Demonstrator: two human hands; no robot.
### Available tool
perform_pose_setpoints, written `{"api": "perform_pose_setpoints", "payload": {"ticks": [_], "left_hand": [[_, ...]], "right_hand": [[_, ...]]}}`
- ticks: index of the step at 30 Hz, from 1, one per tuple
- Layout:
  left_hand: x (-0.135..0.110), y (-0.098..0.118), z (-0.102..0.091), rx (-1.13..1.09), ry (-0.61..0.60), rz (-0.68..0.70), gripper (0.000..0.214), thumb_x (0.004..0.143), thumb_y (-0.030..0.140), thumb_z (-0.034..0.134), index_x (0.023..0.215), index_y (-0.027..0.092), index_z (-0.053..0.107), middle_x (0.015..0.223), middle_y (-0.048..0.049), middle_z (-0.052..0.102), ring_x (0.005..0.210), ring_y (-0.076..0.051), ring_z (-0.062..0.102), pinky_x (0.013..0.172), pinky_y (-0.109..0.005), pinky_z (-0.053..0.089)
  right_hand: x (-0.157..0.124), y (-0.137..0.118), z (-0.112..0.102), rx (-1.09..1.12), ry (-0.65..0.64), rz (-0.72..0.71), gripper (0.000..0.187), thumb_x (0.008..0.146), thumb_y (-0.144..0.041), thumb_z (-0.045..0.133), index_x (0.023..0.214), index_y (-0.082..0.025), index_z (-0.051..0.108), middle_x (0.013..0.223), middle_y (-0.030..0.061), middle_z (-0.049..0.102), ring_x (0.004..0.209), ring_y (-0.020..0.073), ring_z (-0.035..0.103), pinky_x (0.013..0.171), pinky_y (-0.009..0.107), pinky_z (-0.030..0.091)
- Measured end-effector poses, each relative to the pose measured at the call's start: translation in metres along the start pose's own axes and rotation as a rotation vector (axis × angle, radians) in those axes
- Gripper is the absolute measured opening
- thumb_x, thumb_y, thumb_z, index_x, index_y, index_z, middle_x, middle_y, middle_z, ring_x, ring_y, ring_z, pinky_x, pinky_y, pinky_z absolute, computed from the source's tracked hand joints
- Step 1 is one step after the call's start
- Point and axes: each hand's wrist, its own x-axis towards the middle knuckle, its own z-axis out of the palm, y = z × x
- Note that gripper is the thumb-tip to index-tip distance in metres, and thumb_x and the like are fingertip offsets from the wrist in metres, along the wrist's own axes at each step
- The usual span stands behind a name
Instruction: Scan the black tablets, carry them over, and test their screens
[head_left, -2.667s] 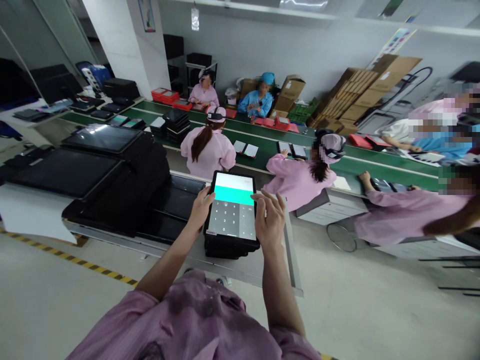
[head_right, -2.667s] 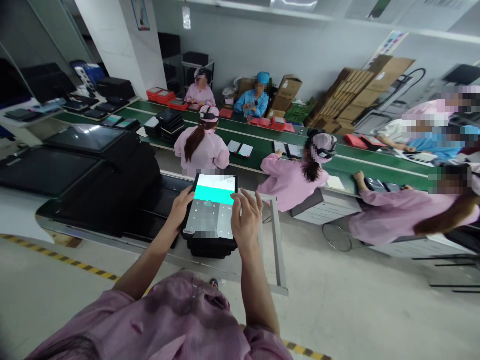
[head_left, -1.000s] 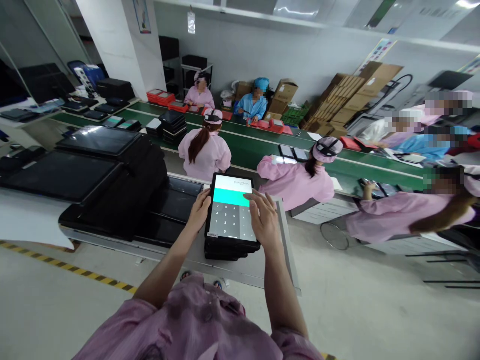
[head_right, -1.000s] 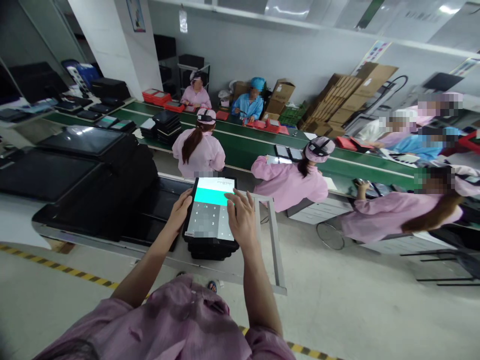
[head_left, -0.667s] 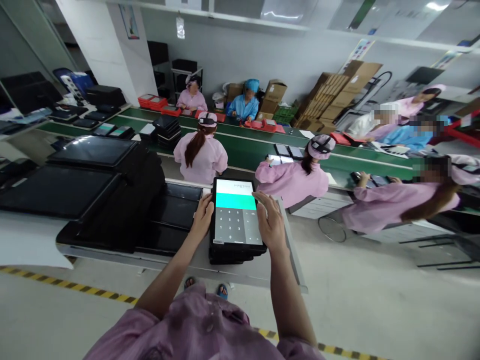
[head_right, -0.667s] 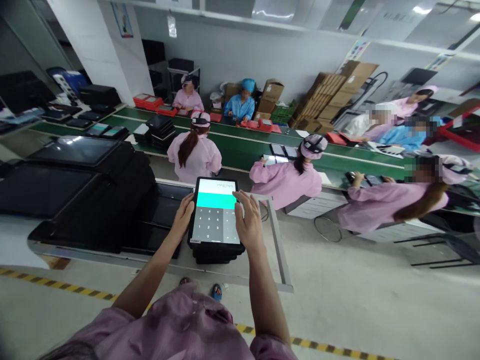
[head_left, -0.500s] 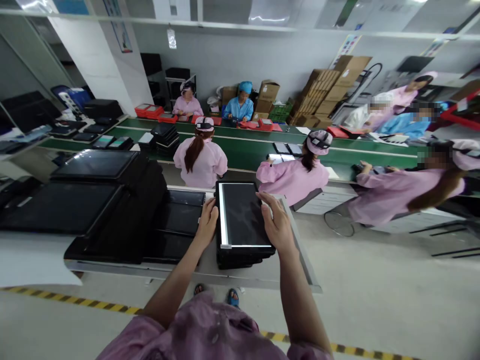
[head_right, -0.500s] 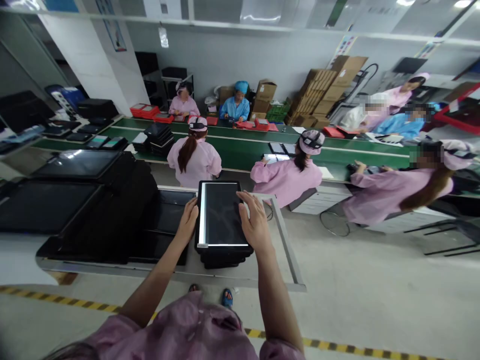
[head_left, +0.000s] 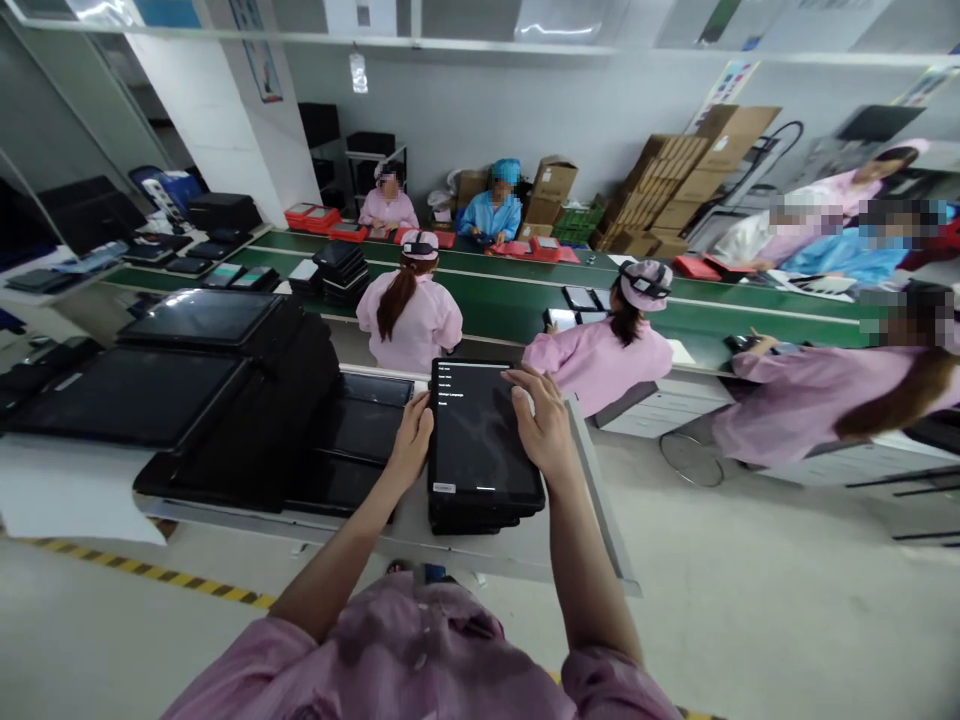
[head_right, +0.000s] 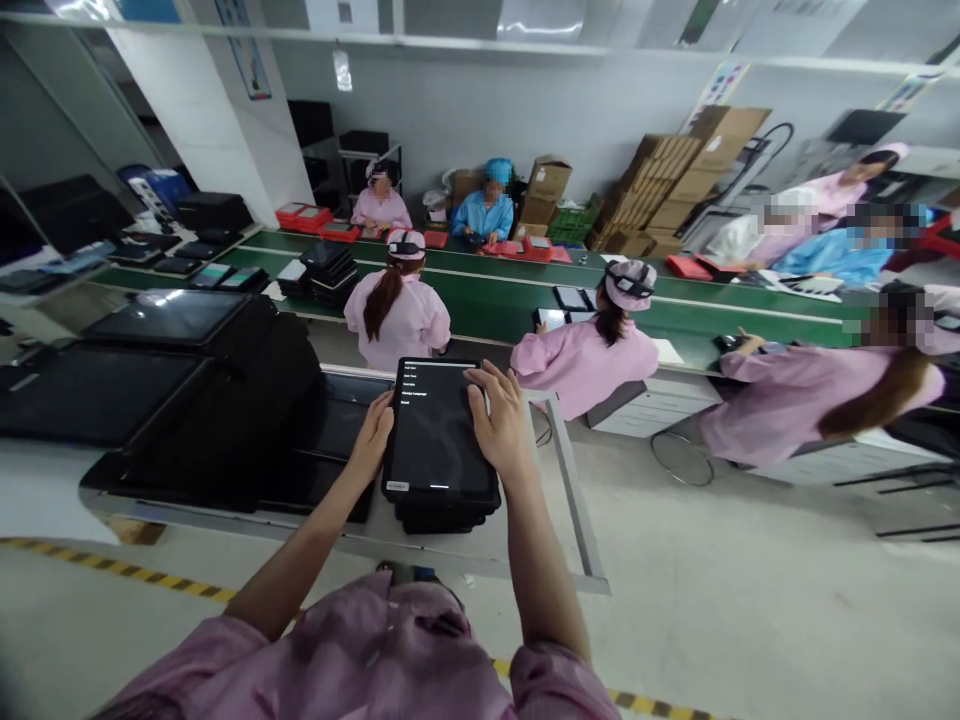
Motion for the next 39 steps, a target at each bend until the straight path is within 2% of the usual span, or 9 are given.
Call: {"api": "perform_pose_setpoints", "payload": {"ticks": [2,5,9,11,14,19,26,32,39], "left_hand": [[-0.001,0.003,-0.001,-0.005,-0.005,0.003,0.063,0.106,0.073,0.056,0.143,0.025,0.075,0.161,-0.0139,0.063,0.156,-0.030,0.056,0.139,-0.051,0.036],[-0.004,0.007,-0.001,-0.018,0.024,-0.017,0.063,0.106,0.073,0.058,0.141,0.024,0.076,0.160,-0.0143,0.065,0.156,-0.030,0.057,0.138,-0.051,0.038],[-0.010,0.013,0.000,-0.061,0.048,-0.045,0.064,0.105,0.073,0.060,0.143,0.024,0.076,0.163,-0.0138,0.064,0.157,-0.030,0.056,0.139,-0.048,0.037],[-0.012,0.015,0.001,-0.092,0.066,-0.050,0.065,0.104,0.073,0.062,0.143,0.023,0.076,0.164,-0.0135,0.065,0.158,-0.030,0.056,0.139,-0.047,0.036],[-0.017,0.019,0.004,-0.140,0.101,-0.065,0.064,0.101,0.072,0.066,0.140,0.023,0.078,0.163,-0.0123,0.066,0.159,-0.031,0.056,0.139,-0.047,0.035],[-0.023,0.025,0.012,-0.243,0.165,-0.125,0.061,0.101,0.069,0.068,0.140,0.023,0.080,0.160,-0.0111,0.070,0.155,-0.034,0.059,0.135,-0.050,0.043],[-0.022,0.027,0.014,-0.241,0.190,-0.127,0.058,0.099,0.069,0.071,0.134,0.024,0.082,0.157,-0.0097,0.073,0.155,-0.034,0.060,0.135,-0.048,0.043],[-0.021,0.024,0.013,-0.258,0.175,-0.084,0.056,0.100,0.069,0.071,0.132,0.024,0.083,0.156,-0.0095,0.073,0.154,-0.034,0.060,0.136,-0.048,0.041],[-0.015,0.015,0.013,-0.242,0.174,-0.080,0.055,0.098,0.070,0.071,0.127,0.025,0.084,0.155,-0.0095,0.073,0.153,-0.034,0.061,0.133,-0.048,0.044]], "right_hand": [[0.004,0.002,0.002,0.032,-0.014,-0.004,0.048,0.120,-0.055,0.037,0.130,-0.028,0.075,0.137,0.0082,0.082,0.154,0.0300,0.062,0.138,0.065,0.035],[0.002,0.002,0.003,0.055,0.031,-0.005,0.047,0.120,-0.051,0.036,0.125,-0.027,0.076,0.132,0.0082,0.083,0.151,0.0295,0.064,0.138,0.064,0.034],[-0.005,0.002,0.003,0.055,0.036,-0.021,0.044,0.121,-0.045,0.037,0.117,-0.027,0.078,0.122,0.0063,0.086,0.145,0.0293,0.070,0.138,0.068,0.031],[-0.008,0.002,0.003,0.058,0.061,-0.024,0.040,0.120,-0.043,0.040,0.121,-0.027,0.077,0.124,0.0071,0.085,0.143,0.0297,0.071,0.138,0.068,0.032],[-0.012,0.003,0.005,0.098,0.164,-0.001,0.037,0.119,-0.042,0.042,0.129,-0.026,0.073,0.130,0.0101,0.083,0.141,0.0300,0.071,0.136,0.066,0.037],[-0.015,0.003,0.008,0.191,0.235,0.053,0.033,0.117,-0.041,0.045,0.127,-0.025,0.073,0.126,0.0109,0.083,0.125,0.0287,0.077,0.132,0.064,0.044],[-0.013,0.005,0.008,0.170,0.150,0.122,0.037,0.117,-0.044,0.044,0.130,-0.025,0.073,0.131,0.0142,0.081,0.124,0.0313,0.075,0.126,0.063,0.047],[-0.013,0.003,0.007,0.098,0.205,0.122,0.036,0.117,-0.045,0.047,0.124,-0.024,0.076,0.124,0.0135,0.082,0.118,0.0318,0.076,0.123,0.063,0.049],[-0.017,0.007,0.009,0.003,0.280,0.092,0.035,0.117,-0.044,0.048,0.119,-0.027,0.078,0.121,0.0088,0.084,0.129,0.0328,0.074,0.131,0.066,0.037]]}}
